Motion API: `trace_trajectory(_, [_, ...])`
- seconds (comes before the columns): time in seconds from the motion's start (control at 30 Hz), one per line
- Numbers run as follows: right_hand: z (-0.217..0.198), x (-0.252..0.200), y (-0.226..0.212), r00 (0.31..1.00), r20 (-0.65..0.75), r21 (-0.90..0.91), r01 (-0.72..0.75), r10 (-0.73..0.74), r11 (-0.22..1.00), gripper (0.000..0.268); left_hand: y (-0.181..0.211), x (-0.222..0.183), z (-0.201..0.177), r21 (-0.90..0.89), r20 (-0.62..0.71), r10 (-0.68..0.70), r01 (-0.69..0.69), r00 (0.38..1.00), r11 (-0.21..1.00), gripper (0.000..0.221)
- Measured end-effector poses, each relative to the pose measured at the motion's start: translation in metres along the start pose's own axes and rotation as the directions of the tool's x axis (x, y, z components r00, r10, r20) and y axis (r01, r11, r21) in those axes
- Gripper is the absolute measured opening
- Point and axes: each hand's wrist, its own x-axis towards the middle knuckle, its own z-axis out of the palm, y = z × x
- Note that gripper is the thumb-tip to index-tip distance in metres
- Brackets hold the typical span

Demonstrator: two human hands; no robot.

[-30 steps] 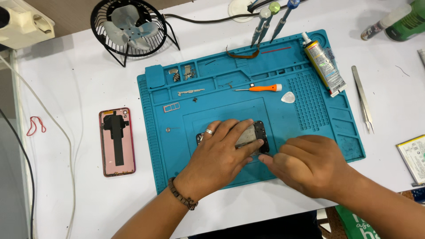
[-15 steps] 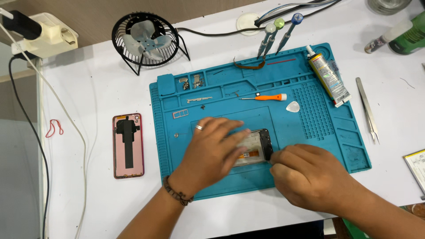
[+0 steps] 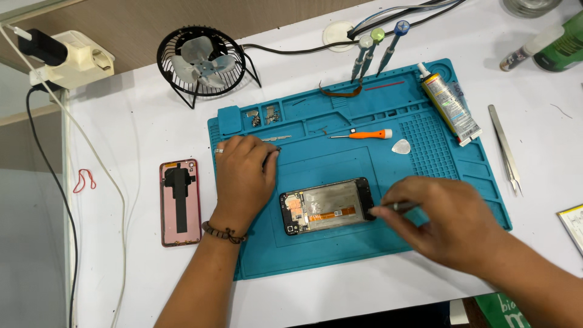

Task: The person uses a screwdriver to remove screws from a disassembled smartphone placed on a blue work mat. They then use their hands to carefully lift and remove the internal battery from the phone chassis.

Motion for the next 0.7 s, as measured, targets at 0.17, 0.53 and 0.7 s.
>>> trace_trajectory(0.17, [-0.025,0.018,-0.005,0.940,-0.341,0.187,0.054,0.013,0.981,0.030,0.001,0.005,0.003,0.044,0.018,0.014,-0.014,1.000,0.999,0.007])
trace_trajectory(0.53, [0.010,0.039,0.015,0.874,-0.485,0.383,0.183,0.029,0.905,0.036,0.019,0.006,-0.009,-0.068,-0.006,0.015,-0.016,1.000,0.998,0.008])
trace_trajectory(0.7, [0.012,0.040,0.013,0.898,-0.438,0.510,0.217,0.034,0.832,0.034,0.047,0.003,-0.027,-0.520,0.039,-0.209,0.199,0.977,0.831,0.007])
